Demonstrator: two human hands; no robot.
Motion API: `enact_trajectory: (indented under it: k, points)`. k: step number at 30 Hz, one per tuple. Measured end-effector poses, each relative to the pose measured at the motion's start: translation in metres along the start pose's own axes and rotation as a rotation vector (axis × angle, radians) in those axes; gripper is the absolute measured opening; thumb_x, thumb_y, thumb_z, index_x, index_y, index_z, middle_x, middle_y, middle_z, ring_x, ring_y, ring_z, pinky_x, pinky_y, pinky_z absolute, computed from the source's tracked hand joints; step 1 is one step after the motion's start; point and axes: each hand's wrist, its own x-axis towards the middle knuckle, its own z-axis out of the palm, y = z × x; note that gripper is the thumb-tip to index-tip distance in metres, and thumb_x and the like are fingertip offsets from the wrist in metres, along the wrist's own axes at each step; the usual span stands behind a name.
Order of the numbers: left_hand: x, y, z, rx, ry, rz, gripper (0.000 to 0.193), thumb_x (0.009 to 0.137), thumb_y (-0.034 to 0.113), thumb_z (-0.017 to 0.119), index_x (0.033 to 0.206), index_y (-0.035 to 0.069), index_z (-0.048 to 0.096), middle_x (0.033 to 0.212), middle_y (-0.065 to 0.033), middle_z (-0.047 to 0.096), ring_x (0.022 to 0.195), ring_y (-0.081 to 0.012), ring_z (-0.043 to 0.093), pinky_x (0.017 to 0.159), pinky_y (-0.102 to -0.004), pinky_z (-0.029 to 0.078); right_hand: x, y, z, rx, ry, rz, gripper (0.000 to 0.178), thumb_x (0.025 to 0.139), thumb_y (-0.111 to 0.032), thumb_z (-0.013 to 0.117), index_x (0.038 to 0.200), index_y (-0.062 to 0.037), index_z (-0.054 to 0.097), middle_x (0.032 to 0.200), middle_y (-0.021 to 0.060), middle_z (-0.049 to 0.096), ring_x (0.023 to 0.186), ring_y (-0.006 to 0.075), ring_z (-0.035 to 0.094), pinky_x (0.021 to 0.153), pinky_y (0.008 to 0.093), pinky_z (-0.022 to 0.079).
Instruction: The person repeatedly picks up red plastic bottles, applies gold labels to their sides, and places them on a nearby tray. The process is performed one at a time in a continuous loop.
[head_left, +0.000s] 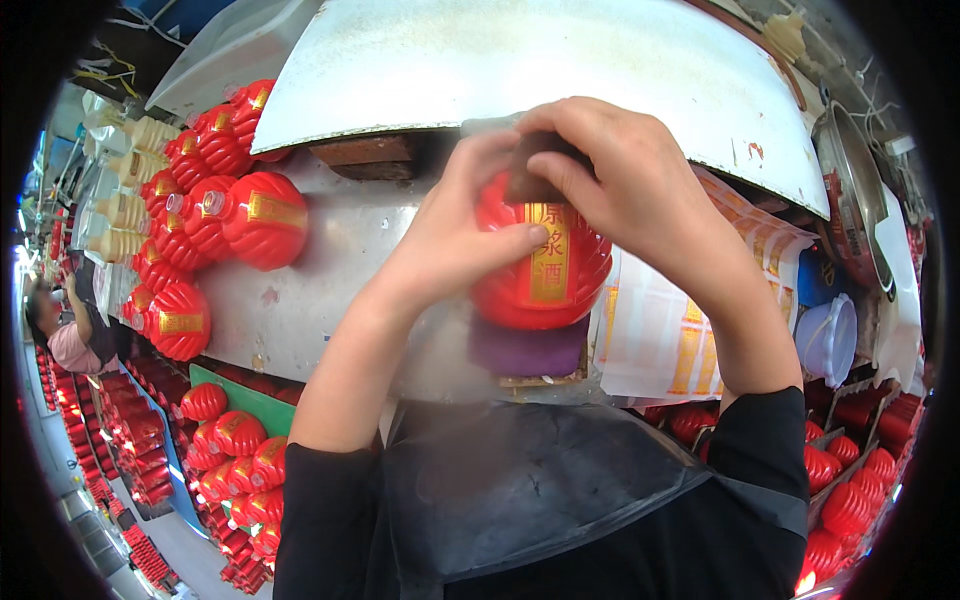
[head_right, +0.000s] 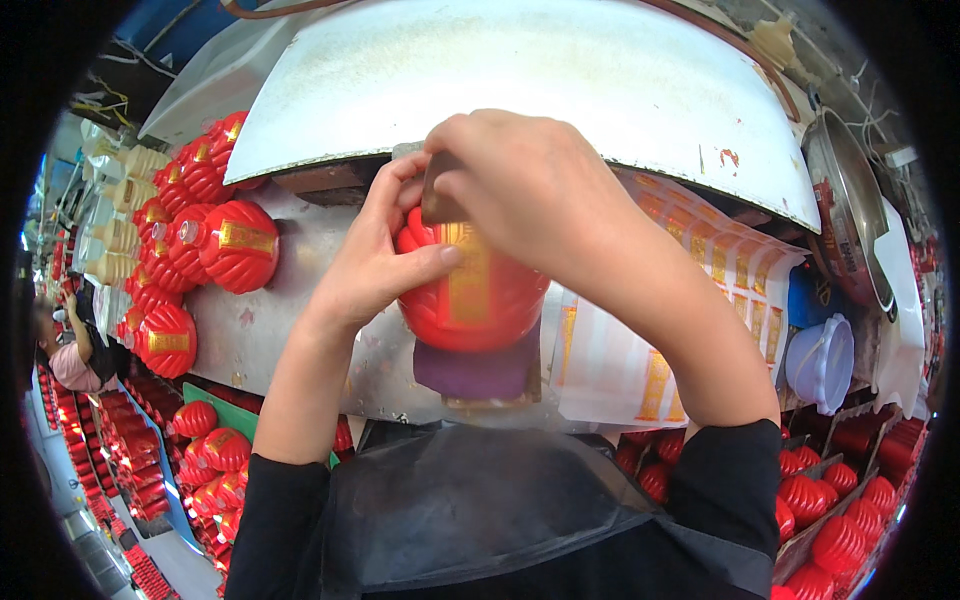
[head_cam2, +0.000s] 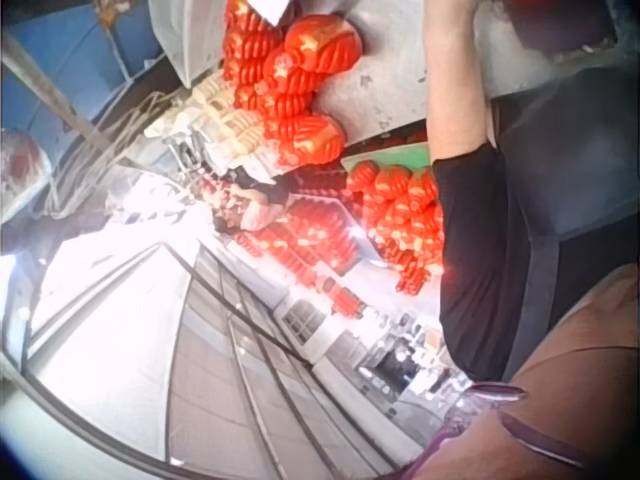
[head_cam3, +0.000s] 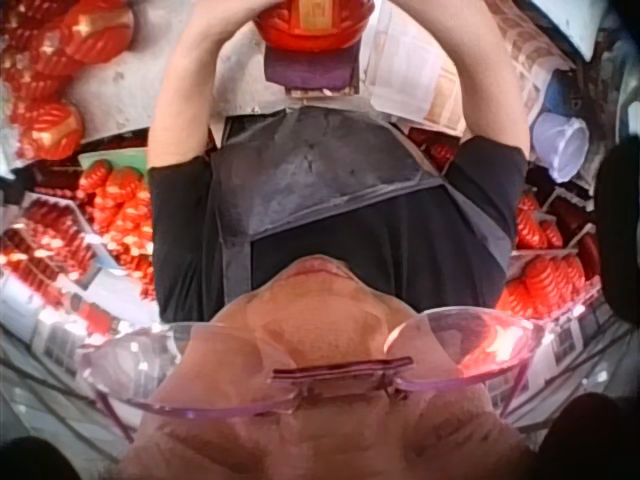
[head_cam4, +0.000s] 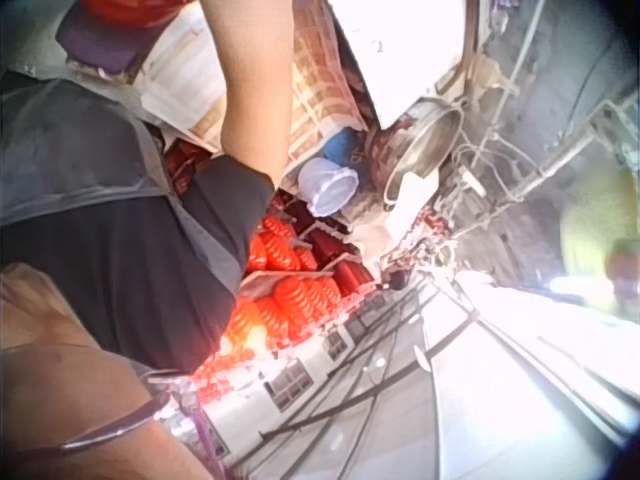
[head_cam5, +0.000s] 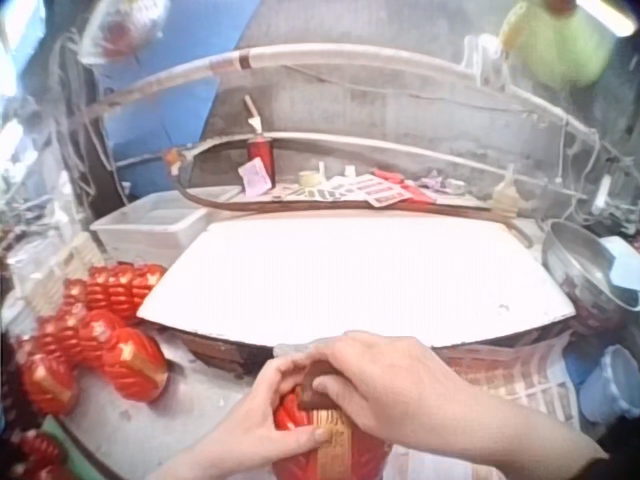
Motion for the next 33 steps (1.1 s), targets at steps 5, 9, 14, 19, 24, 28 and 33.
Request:
enact_trajectory:
  k: [5, 9, 14, 19, 24, 28, 33]
  points:
    - [0.008, 0.009, 0.003, 0.031, 0.028, -0.079, 0.078, 0.084, 0.014, 0.081, 0.148, 0.0, 0.037, 0.134, -0.0135, 0.062, 0.125, -0.0196, 0.059, 0.11, -0.0371, 0.047, 0.004, 0.015, 0.012, -0.087, 0.071, -0.026, 0.026, 0.091, -0.005, 0.072, 0.117, -0.0024, 0.069, 0.101, 0.0175, 0.074, 0.088, 0.037, 0.073, 0.078, 0.0408, 0.059]
    - [0.014, 0.01, 0.013, 0.029, 0.15, -0.118, 0.059, 0.09, 0.015, 0.08, 0.137, 0.002, 0.046, 0.123, -0.011, 0.065, 0.115, -0.0161, 0.062, 0.103, -0.0331, 0.05, 0.0, 0.018, 0.013, -0.099, 0.126, -0.003, 0.027, 0.09, -0.002, 0.074, 0.116, -0.002, 0.069, 0.102, 0.0163, 0.075, 0.089, 0.0334, 0.075, 0.079, 0.0369, 0.06]
    - [0.01, 0.007, 0.016, -0.085, 0.182, -0.073, 0.029, 0.104, 0.013, 0.068, 0.125, 0.002, 0.052, 0.115, -0.0066, 0.065, 0.105, -0.0104, 0.061, 0.094, -0.0279, 0.051, -0.044, 0.001, 0.009, 0.041, 0.287, 0.011, 0.023, 0.086, 0.005, 0.076, 0.107, -0.0013, 0.073, 0.101, 0.0138, 0.077, 0.089, 0.029, 0.077, 0.078, 0.0346, 0.062]
    - [-0.001, 0.006, 0.02, -0.084, 0.206, -0.052, 0.023, 0.108, 0.013, 0.058, 0.128, 0.001, 0.053, 0.115, -0.0061, 0.065, 0.104, -0.0092, 0.06, 0.094, -0.0272, 0.05, -0.091, -0.035, 0.022, 0.143, 0.22, -0.378, 0.029, 0.078, 0.007, 0.078, 0.105, -0.0039, 0.075, 0.1, 0.016, 0.077, 0.088, 0.0279, 0.077, 0.072, 0.0364, 0.061]
    - [-0.017, 0.013, 0.022, -0.122, 0.131, 0.018, 0.046, 0.099, 0.009, 0.066, 0.14, 0.002, 0.048, 0.126, -0.0093, 0.061, 0.118, -0.014, 0.057, 0.103, -0.0324, 0.049, -0.071, -0.024, 0.014, 0.006, 0.37, 0.032, 0.031, 0.09, -0.003, 0.076, 0.12, -0.0009, 0.07, 0.106, 0.0155, 0.075, 0.095, 0.0287, 0.075, 0.08, 0.0346, 0.059]
    - [-0.028, 0.019, 0.022, 0.052, 0.086, 0.075, 0.076, 0.085, 0.009, 0.08, 0.149, 0.003, 0.04, 0.138, -0.0135, 0.058, 0.13, -0.0202, 0.056, 0.112, -0.0365, 0.046, -0.053, -0.017, -0.007, 0.228, 0.238, 0.158, 0.032, 0.094, -0.005, 0.075, 0.125, -0.001, 0.069, 0.109, 0.0144, 0.076, 0.101, 0.0234, 0.075, 0.087, 0.0309, 0.057]
    - [-0.026, 0.021, 0.027, 0.084, 0.14, 0.128, 0.089, 0.072, 0.021, 0.09, 0.148, 0.003, 0.047, 0.14, -0.0198, 0.062, 0.13, -0.0322, 0.063, 0.109, -0.0411, 0.051, -0.042, -0.022, -0.01, 0.078, 0.174, -0.025, 0.032, 0.09, -0.004, 0.077, 0.121, -0.0021, 0.07, 0.104, 0.0141, 0.074, 0.093, 0.0278, 0.075, 0.081, 0.0333, 0.059]
